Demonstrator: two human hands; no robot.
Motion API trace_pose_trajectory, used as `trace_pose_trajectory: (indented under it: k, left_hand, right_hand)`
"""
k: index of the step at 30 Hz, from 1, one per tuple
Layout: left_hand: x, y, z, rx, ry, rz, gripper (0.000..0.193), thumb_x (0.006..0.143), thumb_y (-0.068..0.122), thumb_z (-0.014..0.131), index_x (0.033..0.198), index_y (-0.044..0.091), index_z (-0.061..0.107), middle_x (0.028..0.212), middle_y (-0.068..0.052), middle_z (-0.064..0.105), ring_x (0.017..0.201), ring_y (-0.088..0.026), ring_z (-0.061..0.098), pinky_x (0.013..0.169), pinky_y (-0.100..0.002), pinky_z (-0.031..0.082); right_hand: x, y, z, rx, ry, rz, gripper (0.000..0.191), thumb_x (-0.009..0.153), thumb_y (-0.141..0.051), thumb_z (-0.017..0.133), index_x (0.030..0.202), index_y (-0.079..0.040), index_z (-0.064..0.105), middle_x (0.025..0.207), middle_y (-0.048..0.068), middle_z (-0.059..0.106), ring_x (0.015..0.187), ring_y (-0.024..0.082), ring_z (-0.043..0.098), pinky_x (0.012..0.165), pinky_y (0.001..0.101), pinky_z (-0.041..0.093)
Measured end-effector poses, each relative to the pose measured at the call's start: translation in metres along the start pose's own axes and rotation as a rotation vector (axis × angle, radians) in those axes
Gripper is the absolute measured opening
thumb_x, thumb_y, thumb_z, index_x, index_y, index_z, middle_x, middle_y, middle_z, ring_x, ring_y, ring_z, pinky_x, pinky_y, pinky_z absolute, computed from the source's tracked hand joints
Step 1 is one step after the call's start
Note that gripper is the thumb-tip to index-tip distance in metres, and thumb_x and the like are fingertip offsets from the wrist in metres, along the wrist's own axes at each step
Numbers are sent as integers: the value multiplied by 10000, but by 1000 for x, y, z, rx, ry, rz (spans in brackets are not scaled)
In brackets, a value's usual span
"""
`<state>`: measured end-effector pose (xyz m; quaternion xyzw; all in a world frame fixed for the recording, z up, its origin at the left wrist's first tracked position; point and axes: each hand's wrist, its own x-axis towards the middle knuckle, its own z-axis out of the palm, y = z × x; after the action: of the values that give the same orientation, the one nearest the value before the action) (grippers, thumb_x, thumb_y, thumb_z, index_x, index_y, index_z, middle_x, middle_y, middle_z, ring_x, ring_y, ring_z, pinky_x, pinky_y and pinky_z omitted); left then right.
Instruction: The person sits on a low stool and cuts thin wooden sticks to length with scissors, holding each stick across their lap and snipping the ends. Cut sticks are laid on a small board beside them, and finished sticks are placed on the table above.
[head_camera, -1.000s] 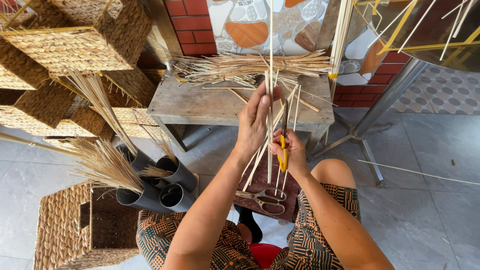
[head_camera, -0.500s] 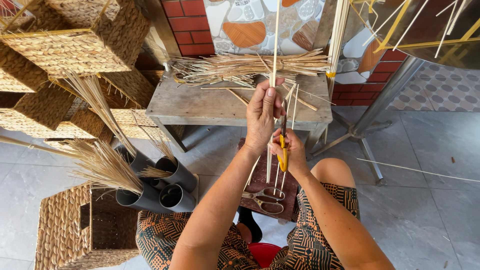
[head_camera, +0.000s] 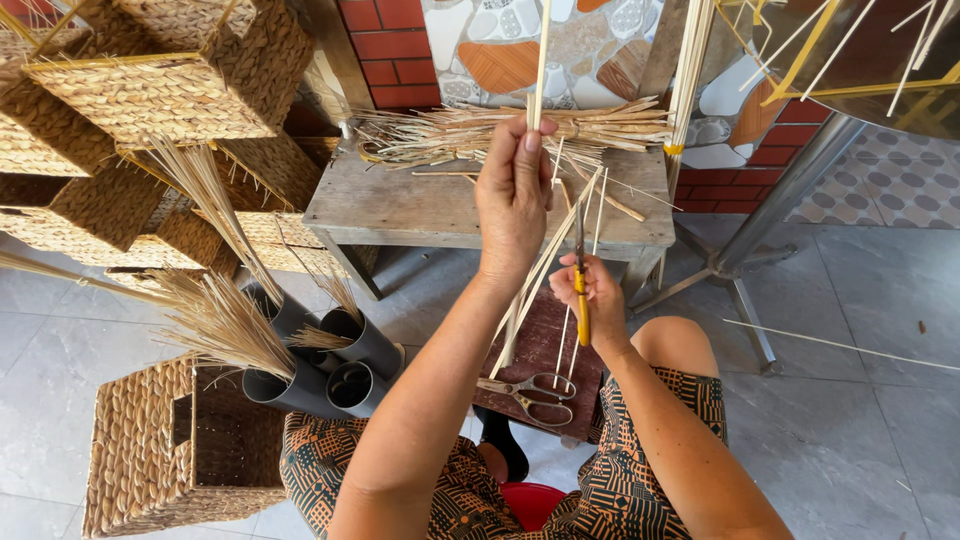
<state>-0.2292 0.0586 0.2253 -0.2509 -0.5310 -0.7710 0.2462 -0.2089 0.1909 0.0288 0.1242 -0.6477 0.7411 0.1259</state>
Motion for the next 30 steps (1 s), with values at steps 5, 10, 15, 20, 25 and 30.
trace_pose_trajectory:
  k: [5, 10, 15, 20, 25, 30]
  left_hand:
    - [2, 49, -13, 375, -44, 29, 140, 1122, 140, 538, 1107, 66, 655, 778, 28, 557, 657, -41, 462, 581, -240, 454]
    - [-36, 68, -53, 792, -129, -102, 137, 1065, 157, 571, 1046, 73, 677, 638, -76, 587, 547, -150, 567, 539, -331, 471]
    - [-82, 52, -106, 937, -129, -244, 153, 1042, 195, 573, 1026, 75, 666, 702, -150, 646, 576, -278, 637, 549, -381, 491]
    - [-127, 34, -144, 985, -64, -453, 176, 1026, 220, 573, 1021, 91, 693, 654, -124, 639, 566, -243, 645, 560, -368, 500]
    - [-159, 25, -170, 927, -7, -584, 193, 1031, 239, 571, 1026, 95, 699, 641, -70, 640, 569, -182, 634, 574, -342, 515]
    - [-179, 20, -186, 949, 32, -649, 193, 1026, 247, 575, 1036, 111, 711, 640, -74, 643, 569, -183, 639, 576, -345, 515]
  right_hand:
    - [-1, -7, -13, 16, 38, -6, 273, 961, -158, 716, 1204, -80, 618, 924, 55, 699, 761, 109, 640, 713, 243, 543]
    - [-13, -2, -18, 37, -26, 31, 281, 980, -175, 706, 1230, -77, 625, 922, 51, 694, 798, 98, 642, 723, 231, 522]
    - [-27, 6, -18, -61, -116, 219, 340, 943, -173, 725, 1257, -66, 650, 871, 34, 698, 726, 84, 570, 629, 220, 451]
    - [-41, 9, -9, -199, -224, 204, 418, 898, -219, 784, 1273, -62, 684, 866, -53, 616, 800, 37, 583, 711, 186, 490]
    - [-47, 5, 5, -367, -296, 276, 479, 865, -263, 815, 1299, -90, 705, 823, -54, 573, 771, 36, 551, 689, 202, 469]
    - [-55, 1, 14, -482, -356, 254, 529, 845, -365, 815, 1296, -113, 698, 840, -37, 652, 766, 57, 587, 687, 245, 505]
